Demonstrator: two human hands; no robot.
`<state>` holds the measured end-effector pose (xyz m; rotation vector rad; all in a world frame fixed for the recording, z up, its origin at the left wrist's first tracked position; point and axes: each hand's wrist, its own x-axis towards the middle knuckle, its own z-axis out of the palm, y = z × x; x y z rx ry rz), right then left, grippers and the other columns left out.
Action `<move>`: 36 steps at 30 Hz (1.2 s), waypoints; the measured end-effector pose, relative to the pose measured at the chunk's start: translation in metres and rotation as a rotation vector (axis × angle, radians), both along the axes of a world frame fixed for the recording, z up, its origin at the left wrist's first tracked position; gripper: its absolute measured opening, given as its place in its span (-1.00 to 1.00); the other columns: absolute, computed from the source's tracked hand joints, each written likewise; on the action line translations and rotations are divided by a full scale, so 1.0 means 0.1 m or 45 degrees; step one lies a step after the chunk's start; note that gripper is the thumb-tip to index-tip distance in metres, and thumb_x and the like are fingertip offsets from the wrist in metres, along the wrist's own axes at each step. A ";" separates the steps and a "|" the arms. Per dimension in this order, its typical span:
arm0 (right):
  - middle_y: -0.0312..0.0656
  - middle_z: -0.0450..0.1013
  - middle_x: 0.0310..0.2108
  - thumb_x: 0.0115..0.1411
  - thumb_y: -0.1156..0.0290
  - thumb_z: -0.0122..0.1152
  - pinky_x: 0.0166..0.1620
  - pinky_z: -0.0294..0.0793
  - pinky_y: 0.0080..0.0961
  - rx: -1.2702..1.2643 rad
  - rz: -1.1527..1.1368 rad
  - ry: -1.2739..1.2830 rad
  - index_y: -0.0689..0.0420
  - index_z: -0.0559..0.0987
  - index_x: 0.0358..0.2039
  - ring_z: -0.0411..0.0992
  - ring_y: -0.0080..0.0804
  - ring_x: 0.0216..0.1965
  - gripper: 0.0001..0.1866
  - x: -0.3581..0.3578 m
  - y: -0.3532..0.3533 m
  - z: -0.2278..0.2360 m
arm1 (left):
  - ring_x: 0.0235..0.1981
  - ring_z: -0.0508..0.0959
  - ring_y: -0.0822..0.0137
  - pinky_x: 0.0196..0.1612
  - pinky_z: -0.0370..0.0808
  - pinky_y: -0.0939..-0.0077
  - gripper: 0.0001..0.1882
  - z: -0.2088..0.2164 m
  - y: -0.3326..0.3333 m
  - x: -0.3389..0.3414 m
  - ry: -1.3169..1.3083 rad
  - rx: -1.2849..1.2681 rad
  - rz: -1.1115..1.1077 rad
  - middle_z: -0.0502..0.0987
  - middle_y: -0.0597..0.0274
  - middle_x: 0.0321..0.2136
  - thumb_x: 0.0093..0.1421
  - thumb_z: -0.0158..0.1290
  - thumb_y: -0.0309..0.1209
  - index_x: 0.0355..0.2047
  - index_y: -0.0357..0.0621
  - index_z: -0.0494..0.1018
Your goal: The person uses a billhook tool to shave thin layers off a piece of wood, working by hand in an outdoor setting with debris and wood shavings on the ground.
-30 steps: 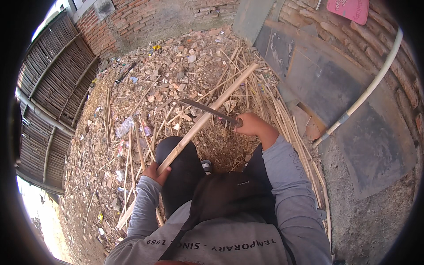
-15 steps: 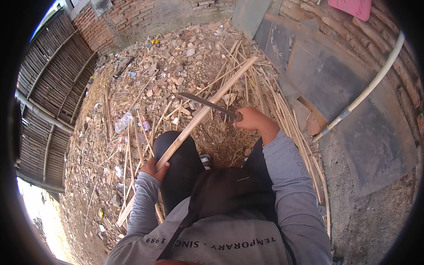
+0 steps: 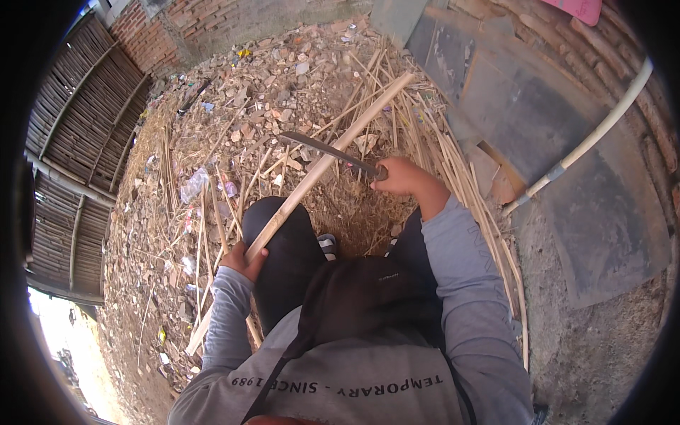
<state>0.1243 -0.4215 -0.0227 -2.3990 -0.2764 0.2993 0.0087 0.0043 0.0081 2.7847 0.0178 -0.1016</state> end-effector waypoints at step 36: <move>-0.03 0.53 -0.41 0.01 0.02 0.40 -0.21 0.44 -0.24 -0.022 -0.023 0.072 0.18 0.57 -0.33 0.51 -0.08 -0.31 -0.54 -0.05 0.05 0.13 | -0.54 0.56 -0.16 -0.44 0.48 0.11 -0.40 -0.09 -0.02 -0.01 -0.132 0.024 -0.016 0.49 -0.13 -0.65 0.08 0.18 0.13 -0.46 -0.26 0.38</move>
